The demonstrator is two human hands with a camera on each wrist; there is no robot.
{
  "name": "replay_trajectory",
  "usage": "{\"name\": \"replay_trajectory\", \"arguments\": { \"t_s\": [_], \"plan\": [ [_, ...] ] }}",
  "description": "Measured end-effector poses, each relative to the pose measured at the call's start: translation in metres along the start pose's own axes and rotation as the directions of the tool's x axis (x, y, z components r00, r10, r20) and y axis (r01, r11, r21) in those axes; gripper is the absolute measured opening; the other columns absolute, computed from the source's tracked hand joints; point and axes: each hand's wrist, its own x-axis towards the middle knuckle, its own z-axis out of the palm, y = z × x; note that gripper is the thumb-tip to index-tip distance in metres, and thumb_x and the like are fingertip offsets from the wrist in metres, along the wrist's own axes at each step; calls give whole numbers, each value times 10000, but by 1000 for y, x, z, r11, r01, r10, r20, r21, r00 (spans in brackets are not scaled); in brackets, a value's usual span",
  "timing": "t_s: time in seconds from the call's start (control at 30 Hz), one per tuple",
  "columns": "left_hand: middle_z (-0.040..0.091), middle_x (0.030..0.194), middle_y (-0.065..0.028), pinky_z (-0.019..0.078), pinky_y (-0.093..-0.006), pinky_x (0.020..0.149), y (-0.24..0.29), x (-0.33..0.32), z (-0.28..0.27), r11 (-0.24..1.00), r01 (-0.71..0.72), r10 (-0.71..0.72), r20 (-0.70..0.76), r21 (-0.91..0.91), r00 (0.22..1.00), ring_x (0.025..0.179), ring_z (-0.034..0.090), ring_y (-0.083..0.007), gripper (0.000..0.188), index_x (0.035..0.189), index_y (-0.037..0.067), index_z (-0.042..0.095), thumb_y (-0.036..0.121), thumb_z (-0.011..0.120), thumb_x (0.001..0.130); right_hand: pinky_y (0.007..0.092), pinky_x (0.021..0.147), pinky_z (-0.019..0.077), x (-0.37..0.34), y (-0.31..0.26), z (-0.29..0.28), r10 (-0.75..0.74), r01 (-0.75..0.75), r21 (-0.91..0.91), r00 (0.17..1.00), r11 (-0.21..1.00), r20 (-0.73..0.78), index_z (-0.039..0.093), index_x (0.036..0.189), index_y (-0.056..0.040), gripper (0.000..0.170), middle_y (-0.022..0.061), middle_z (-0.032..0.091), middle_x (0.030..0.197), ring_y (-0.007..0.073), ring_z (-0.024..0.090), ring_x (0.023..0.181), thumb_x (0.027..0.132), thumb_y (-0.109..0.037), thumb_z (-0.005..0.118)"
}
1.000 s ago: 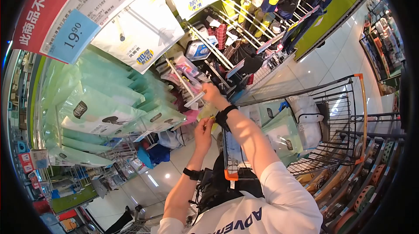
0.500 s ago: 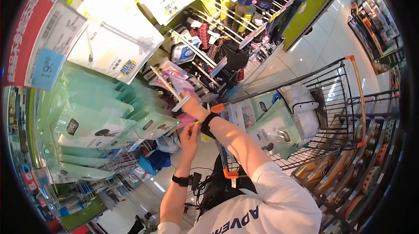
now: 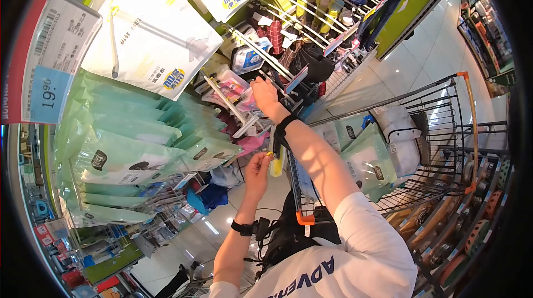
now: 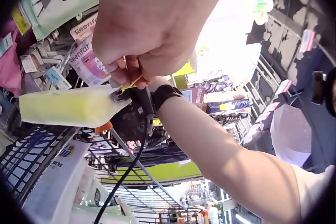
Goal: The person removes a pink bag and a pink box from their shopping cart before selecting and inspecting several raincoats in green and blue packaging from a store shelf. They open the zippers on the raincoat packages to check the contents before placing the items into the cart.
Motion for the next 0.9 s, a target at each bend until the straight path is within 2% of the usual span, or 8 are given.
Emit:
{"name": "replay_trajectory", "arguments": {
  "t_s": [0.13, 0.27, 0.4, 0.5, 0.6, 0.7, 0.73, 0.9],
  "plan": [
    [639, 951, 2, 424, -187, 766, -8, 1, -1, 1000, -19, 19, -6, -24, 1000, 846, 544, -36, 174, 1047, 14, 615, 168, 570, 978, 425, 915, 471, 12, 6, 0, -3, 1, 141, 1000, 990, 11, 639, 1017, -122, 289, 83, 577, 1066, 352, 533, 1068, 779, 28, 568],
    [641, 981, -13, 444, -224, 855, -7, 0, 0, 1000, 22, -22, 10, -8, 1000, 918, 570, -71, 182, 1050, 3, 608, 166, 573, 977, 425, 943, 372, 22, 29, 19, -61, 89, 311, 993, 946, -98, 645, 912, -120, 128, 110, 588, 992, 335, 544, 1011, 818, -71, 572],
    [641, 984, -14, 439, -220, 855, -15, -1, 3, 1000, 14, -14, 25, 8, 1000, 919, 570, -71, 184, 1052, 2, 605, 167, 573, 977, 421, 953, 374, 17, 24, 15, 3, 12, 357, 999, 934, -43, 646, 904, -106, 130, 126, 582, 991, 337, 544, 1017, 818, -59, 561],
    [642, 980, -14, 437, -219, 855, -17, -1, 2, 1000, 12, -12, 38, 7, 999, 915, 569, -72, 187, 1052, 2, 606, 170, 572, 978, 423, 976, 366, 17, 24, 17, 9, -9, 371, 1000, 928, 0, 644, 1007, -94, 219, 141, 584, 1039, 337, 539, 1060, 816, -32, 559],
    [641, 976, -12, 439, -219, 851, -16, -1, 3, 1000, 18, -19, 21, 20, 1000, 908, 568, -71, 185, 1052, 2, 606, 169, 570, 979, 431, 1048, 362, 16, 23, 15, -9, 1, 329, 1000, 944, 23, 481, 1293, -39, 462, 173, 533, 1234, 370, 493, 1177, 840, -56, 573],
    [658, 961, -29, 444, -210, 797, -14, 0, 5, 1000, 8, -8, 11, 7, 1000, 882, 579, -67, 189, 1066, -7, 602, 156, 559, 981, 428, 1022, 393, 1, 18, 6, -16, 11, 410, 1000, 912, 8, 451, 1323, -44, 538, 167, 479, 1295, 377, 488, 1184, 812, -62, 616],
    [658, 961, -29, 444, -210, 797, -14, 0, 5, 1000, 7, -7, 11, 2, 1000, 882, 579, -67, 189, 1066, -7, 602, 156, 559, 981, 425, 995, 423, -2, 17, 4, -87, 92, 352, 996, 931, -28, 422, 1353, -75, 613, 154, 422, 1346, 378, 480, 1189, 782, -52, 645],
    [655, 957, -24, 443, -208, 791, -12, 0, 5, 1000, -13, 13, 14, 10, 1000, 870, 574, -62, 194, 1065, -4, 606, 165, 559, 983, 416, 991, 433, -7, 3, -1, -176, 171, 293, 984, 941, -11, 486, 1324, -141, 591, 123, 395, 1380, 356, 470, 1213, 765, -32, 646]
  ]
}}
